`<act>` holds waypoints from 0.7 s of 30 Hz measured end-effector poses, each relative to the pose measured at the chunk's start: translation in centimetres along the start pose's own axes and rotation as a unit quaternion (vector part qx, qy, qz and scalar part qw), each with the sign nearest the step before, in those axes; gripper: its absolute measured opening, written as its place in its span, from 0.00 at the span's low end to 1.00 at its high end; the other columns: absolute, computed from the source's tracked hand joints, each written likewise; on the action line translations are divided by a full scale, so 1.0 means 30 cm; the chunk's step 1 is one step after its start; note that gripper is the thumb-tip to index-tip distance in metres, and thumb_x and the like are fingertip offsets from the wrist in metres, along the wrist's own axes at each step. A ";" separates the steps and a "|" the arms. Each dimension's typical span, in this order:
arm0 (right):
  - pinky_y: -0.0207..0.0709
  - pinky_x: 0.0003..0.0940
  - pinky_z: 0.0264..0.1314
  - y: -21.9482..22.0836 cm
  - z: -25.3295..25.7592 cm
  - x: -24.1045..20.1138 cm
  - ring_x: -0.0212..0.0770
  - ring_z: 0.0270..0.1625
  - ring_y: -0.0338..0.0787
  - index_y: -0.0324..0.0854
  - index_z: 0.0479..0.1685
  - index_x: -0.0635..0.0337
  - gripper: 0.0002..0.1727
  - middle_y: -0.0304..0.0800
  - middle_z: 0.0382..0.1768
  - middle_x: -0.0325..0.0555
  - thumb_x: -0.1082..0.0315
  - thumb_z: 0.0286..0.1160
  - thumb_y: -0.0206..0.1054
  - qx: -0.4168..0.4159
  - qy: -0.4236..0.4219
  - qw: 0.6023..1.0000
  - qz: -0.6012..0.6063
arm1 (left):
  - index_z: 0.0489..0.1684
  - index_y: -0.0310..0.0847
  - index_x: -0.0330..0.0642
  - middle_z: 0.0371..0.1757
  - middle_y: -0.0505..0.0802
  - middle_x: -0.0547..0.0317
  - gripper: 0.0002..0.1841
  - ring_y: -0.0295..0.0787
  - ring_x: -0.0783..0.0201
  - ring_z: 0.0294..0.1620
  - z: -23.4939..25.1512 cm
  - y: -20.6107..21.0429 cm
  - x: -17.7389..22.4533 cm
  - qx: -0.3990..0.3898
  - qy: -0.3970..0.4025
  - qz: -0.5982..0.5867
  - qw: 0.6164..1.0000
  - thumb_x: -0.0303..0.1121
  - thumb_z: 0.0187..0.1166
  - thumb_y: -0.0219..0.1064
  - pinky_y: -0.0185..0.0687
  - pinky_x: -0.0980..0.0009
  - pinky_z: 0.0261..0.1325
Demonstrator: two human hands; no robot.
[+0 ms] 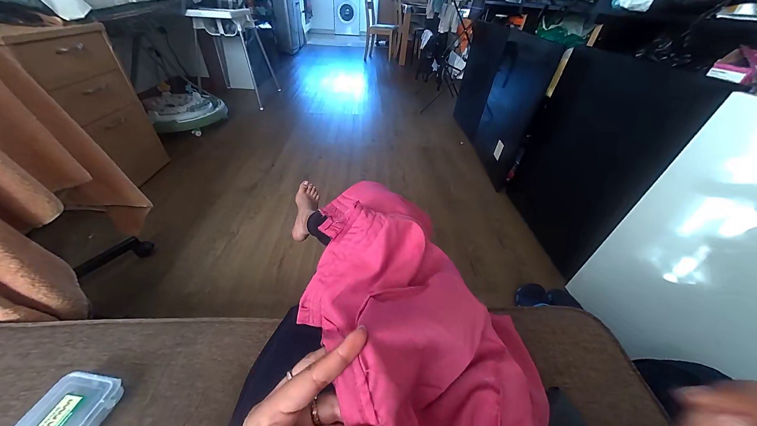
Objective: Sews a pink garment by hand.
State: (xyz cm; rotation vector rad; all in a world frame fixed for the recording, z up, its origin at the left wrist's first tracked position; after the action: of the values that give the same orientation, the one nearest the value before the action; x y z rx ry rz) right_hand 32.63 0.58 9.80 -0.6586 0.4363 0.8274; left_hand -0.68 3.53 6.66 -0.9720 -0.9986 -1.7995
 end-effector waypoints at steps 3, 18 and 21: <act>0.78 0.15 0.49 0.266 -0.055 -0.196 0.22 0.47 0.84 0.86 0.52 0.53 0.11 0.86 0.47 0.40 0.61 0.88 0.61 -0.137 -0.025 0.987 0.086 | 0.85 0.62 0.26 0.83 0.76 0.53 0.37 0.92 0.66 0.62 -0.016 0.006 -0.004 -0.001 0.014 -0.003 1.000 0.09 0.70 0.69 0.93 0.65 0.61; 0.74 0.09 0.42 0.430 -0.103 -0.305 0.25 0.41 0.81 0.84 0.37 0.66 0.07 0.82 0.40 0.50 0.70 0.79 0.68 -0.155 -0.027 0.976 0.149 | 0.84 0.59 0.20 0.82 0.75 0.47 0.39 0.93 0.67 0.57 -0.033 0.010 -0.005 0.026 0.029 0.009 0.999 0.08 0.67 0.70 0.94 0.67 0.58; 0.72 0.10 0.37 0.412 -0.106 -0.292 0.24 0.38 0.80 0.84 0.38 0.67 0.08 0.82 0.40 0.49 0.70 0.79 0.66 -0.171 -0.012 0.965 0.199 | 0.86 0.55 0.20 0.83 0.74 0.48 0.41 0.91 0.63 0.64 -0.028 0.006 -0.008 0.034 0.032 -0.019 0.999 0.07 0.68 0.68 0.93 0.63 0.63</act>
State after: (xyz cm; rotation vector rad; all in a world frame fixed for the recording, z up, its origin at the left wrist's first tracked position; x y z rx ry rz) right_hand 17.24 -0.06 8.21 -0.8946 0.4117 1.3097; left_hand -0.60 2.79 6.16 -0.8544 -1.0368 -1.8045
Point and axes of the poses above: each hand's wrist, its own z-axis towards the middle knuckle, its own y-axis out of the palm, x = y × z, the point moved 5 cm from there along z, towards the middle knuckle
